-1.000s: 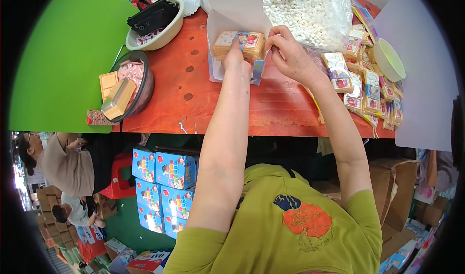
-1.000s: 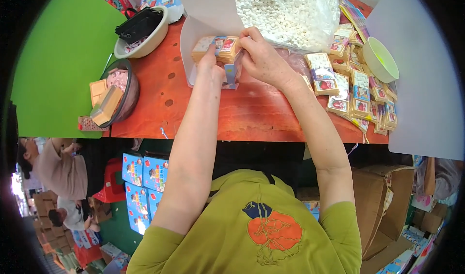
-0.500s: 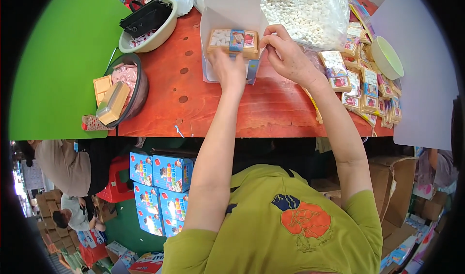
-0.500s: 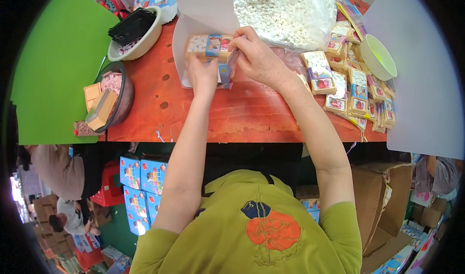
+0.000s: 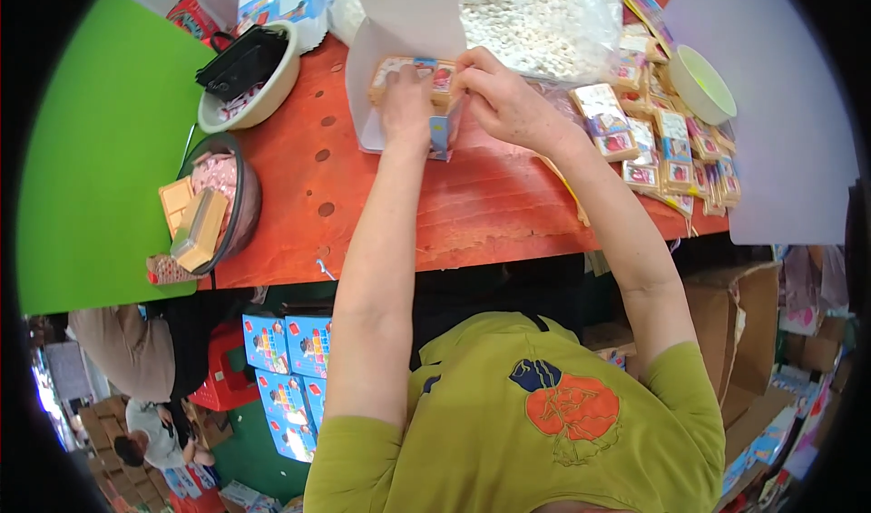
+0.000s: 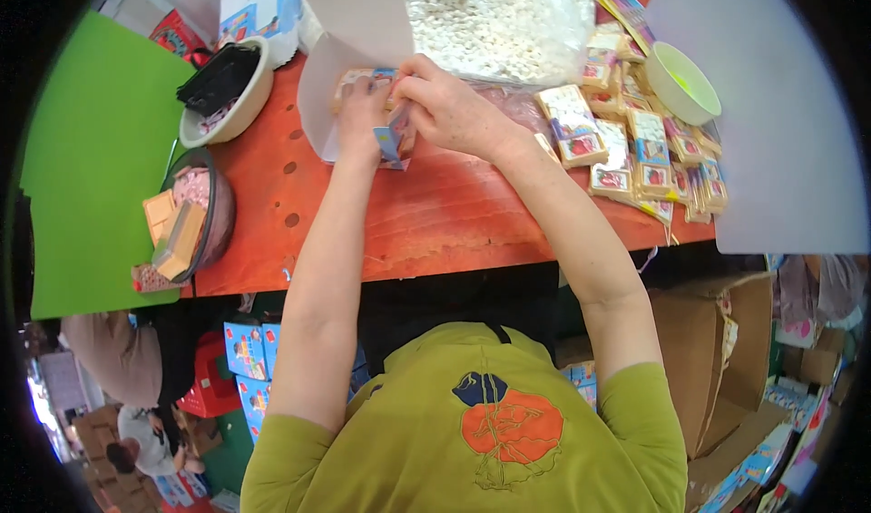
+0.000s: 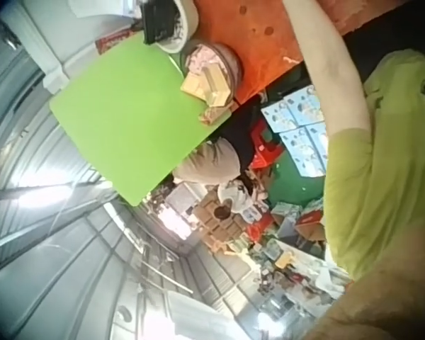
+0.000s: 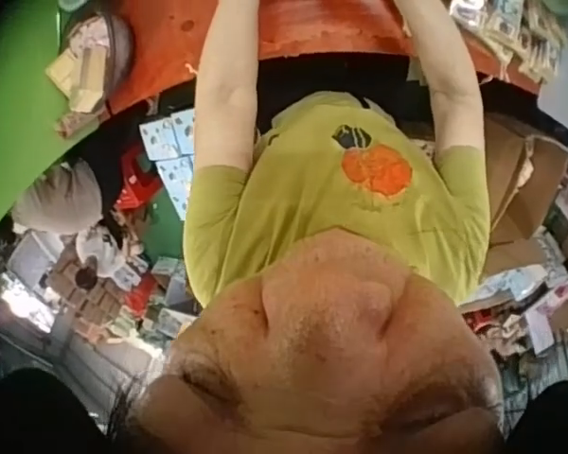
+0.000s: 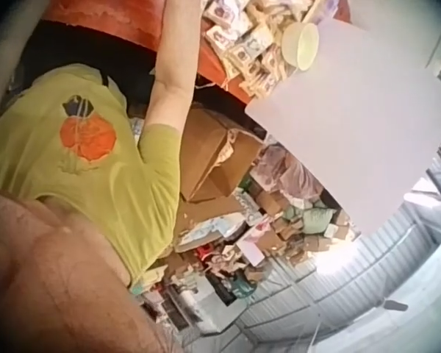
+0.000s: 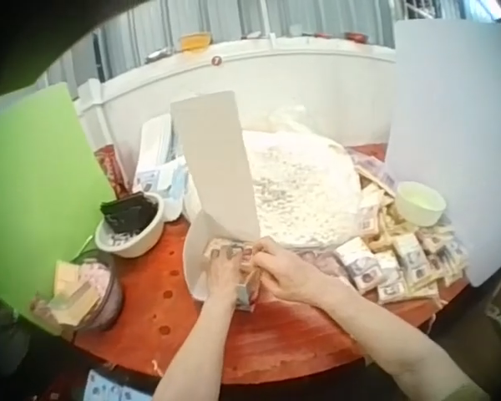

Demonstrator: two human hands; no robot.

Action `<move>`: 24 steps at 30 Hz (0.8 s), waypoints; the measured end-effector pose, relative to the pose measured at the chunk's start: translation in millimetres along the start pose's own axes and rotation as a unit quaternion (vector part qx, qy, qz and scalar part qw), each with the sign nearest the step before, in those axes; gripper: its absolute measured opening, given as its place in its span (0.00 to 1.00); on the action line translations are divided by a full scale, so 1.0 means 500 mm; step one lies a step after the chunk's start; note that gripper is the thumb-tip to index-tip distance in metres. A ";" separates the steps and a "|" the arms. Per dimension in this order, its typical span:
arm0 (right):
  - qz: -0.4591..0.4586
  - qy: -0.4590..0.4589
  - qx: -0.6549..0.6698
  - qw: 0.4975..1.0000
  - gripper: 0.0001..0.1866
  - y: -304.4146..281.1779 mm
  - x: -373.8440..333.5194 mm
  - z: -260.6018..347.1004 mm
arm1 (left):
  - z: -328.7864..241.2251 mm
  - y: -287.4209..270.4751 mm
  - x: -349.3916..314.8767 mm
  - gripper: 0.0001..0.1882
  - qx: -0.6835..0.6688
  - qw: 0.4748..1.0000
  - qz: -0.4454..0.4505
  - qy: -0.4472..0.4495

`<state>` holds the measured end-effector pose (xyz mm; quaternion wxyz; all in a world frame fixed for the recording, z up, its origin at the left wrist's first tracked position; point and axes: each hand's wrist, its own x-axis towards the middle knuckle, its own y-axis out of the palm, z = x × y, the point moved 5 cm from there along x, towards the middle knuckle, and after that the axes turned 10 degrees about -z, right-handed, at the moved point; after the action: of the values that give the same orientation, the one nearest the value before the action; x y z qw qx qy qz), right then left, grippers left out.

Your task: Assemble small printed cardboard boxes, fill them with multiple small packaged items, and pack the finished boxes into a larger shipping carton.

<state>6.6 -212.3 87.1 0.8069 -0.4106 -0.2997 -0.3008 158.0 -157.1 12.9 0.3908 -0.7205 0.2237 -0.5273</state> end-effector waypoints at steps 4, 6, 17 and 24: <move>-0.051 -0.001 0.039 0.998 0.22 0.009 -0.013 0.013 | 0.046 -0.009 -0.007 0.23 -0.162 0.985 -0.015 -0.063; -0.074 0.053 -0.039 0.995 0.25 -0.017 -0.038 0.016 | 0.058 -0.006 -0.006 0.25 -0.266 0.952 0.053 -0.140; 0.064 0.410 -0.500 0.760 0.37 -0.228 -0.216 -0.119 | -0.033 -0.194 -0.186 0.25 -0.165 0.929 -0.324 -0.072; 0.029 0.328 -0.538 0.776 0.31 -0.247 -0.193 -0.059 | 0.078 -0.158 -0.181 0.36 -0.288 0.854 -0.314 -0.300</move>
<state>-138.5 -273.6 61.8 0.5128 -0.6625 0.2060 -0.5056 156.1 -31.0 17.5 0.0283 -0.9560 -0.0008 -0.2921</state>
